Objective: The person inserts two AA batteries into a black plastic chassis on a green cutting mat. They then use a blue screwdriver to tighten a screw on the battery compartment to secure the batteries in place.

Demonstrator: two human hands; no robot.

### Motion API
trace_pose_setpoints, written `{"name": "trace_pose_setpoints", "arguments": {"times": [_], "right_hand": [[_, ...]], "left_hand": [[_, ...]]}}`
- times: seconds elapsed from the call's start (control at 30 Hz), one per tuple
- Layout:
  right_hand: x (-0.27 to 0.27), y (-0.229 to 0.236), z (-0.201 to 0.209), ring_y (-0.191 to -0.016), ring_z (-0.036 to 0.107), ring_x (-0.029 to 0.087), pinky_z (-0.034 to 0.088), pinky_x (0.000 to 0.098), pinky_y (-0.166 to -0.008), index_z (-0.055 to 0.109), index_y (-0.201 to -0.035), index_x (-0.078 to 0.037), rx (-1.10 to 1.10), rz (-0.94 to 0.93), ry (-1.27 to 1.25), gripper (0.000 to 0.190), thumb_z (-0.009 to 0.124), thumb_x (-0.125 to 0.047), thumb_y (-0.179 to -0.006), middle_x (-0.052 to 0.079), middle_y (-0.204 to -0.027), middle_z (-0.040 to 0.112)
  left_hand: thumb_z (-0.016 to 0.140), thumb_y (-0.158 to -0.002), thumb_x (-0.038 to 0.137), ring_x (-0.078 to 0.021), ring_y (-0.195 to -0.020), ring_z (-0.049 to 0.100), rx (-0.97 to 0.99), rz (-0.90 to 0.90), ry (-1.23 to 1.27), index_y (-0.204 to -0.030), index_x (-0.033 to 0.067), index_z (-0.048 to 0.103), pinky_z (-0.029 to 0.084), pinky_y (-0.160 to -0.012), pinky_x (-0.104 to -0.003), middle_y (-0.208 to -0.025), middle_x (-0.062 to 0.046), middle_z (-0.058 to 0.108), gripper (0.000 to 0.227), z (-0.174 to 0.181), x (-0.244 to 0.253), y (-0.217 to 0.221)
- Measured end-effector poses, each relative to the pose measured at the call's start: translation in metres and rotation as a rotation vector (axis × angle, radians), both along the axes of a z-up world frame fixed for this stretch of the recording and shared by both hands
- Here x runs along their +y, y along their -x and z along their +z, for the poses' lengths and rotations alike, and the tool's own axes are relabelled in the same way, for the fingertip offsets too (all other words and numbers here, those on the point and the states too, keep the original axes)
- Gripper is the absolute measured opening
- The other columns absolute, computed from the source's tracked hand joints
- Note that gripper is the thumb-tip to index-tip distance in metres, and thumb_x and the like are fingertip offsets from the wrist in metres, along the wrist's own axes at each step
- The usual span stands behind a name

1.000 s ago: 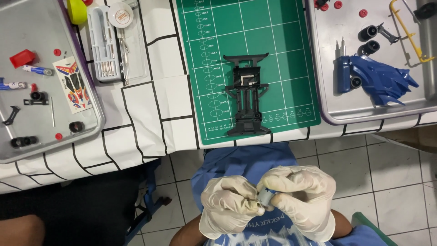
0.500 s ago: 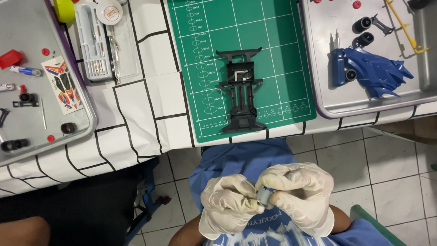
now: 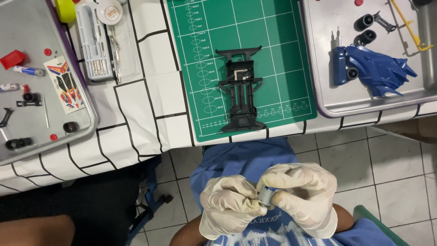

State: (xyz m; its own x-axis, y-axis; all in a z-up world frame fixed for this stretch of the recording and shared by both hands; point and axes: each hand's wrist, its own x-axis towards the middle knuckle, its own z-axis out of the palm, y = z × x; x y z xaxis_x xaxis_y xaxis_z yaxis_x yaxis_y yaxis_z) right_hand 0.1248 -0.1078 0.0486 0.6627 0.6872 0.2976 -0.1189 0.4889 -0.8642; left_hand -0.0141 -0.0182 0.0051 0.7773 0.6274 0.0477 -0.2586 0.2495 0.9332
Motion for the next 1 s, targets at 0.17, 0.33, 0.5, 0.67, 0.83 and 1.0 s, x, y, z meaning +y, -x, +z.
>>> {"name": "trace_pose_setpoints", "arguments": {"times": [0.17,0.33,0.5,0.67,0.83,1.0], "right_hand": [[-0.003,0.001,0.002,-0.060,0.068,0.025,0.058,0.0315,-0.053,0.066,-0.109,0.005,0.104,-0.039,0.068,0.031,0.077,-0.022,-0.097,0.017,-0.070,0.070],[-0.006,0.005,-0.003,-0.065,0.073,0.023,0.065,0.0309,-0.061,0.063,-0.125,0.010,0.122,-0.037,0.113,0.046,0.079,-0.023,-0.096,0.017,-0.080,0.074],[0.002,0.004,0.006,-0.066,0.075,0.021,0.064,0.0280,-0.058,0.072,-0.116,0.002,-0.014,-0.051,0.121,0.033,0.074,-0.026,-0.099,0.010,-0.076,0.076],[0.005,0.003,0.005,-0.060,0.066,0.018,0.056,0.0289,-0.060,0.071,-0.114,0.000,-0.059,-0.031,0.128,0.032,0.070,-0.030,-0.103,0.007,-0.073,0.071],[0.000,0.002,0.000,-0.076,0.079,0.021,0.067,0.0293,-0.070,0.074,-0.109,-0.002,-0.074,-0.008,0.143,0.028,0.072,-0.029,-0.101,0.009,-0.092,0.079],[-0.003,0.002,-0.004,-0.093,0.084,0.029,0.071,0.0374,-0.089,0.075,-0.109,-0.003,-0.053,0.035,0.180,0.026,0.075,-0.027,-0.098,0.014,-0.102,0.080]], "left_hand": [[0.091,-0.074,0.012,-0.0251,-0.079,0.080,0.079,-0.079,-0.016,-0.092,0.0014,0.075,0.071,-0.075,-0.031,-0.090,-0.017,0.077,0.026,0.012,0.005,0.002],[0.091,-0.076,0.008,-0.0210,-0.072,0.078,-0.075,0.073,-0.291,-0.088,0.0085,0.072,0.070,-0.068,-0.034,-0.082,-0.008,0.076,0.023,0.024,0.014,-0.019],[0.093,-0.072,0.005,-0.0281,-0.057,0.071,-0.300,0.043,-0.158,-0.106,0.0072,0.066,0.059,-0.049,-0.038,-0.073,-0.012,0.070,0.043,0.023,0.026,-0.034],[0.089,-0.088,0.015,-0.0427,-0.125,0.072,-0.159,-0.060,-0.500,-0.129,0.0157,0.065,0.063,-0.112,-0.050,-0.134,-0.018,0.067,0.048,0.002,0.026,-0.012],[0.082,-0.082,-0.010,-0.0371,-0.130,0.063,-0.130,-0.182,0.026,-0.114,-0.0044,0.072,0.072,-0.094,-0.044,-0.135,-0.029,0.063,0.033,0.016,0.018,-0.002],[0.076,-0.081,-0.015,-0.0394,-0.108,0.071,-0.007,-0.308,0.593,-0.127,-0.0241,0.058,0.070,-0.082,-0.046,-0.144,-0.024,0.058,0.050,0.000,0.012,0.012]]}}
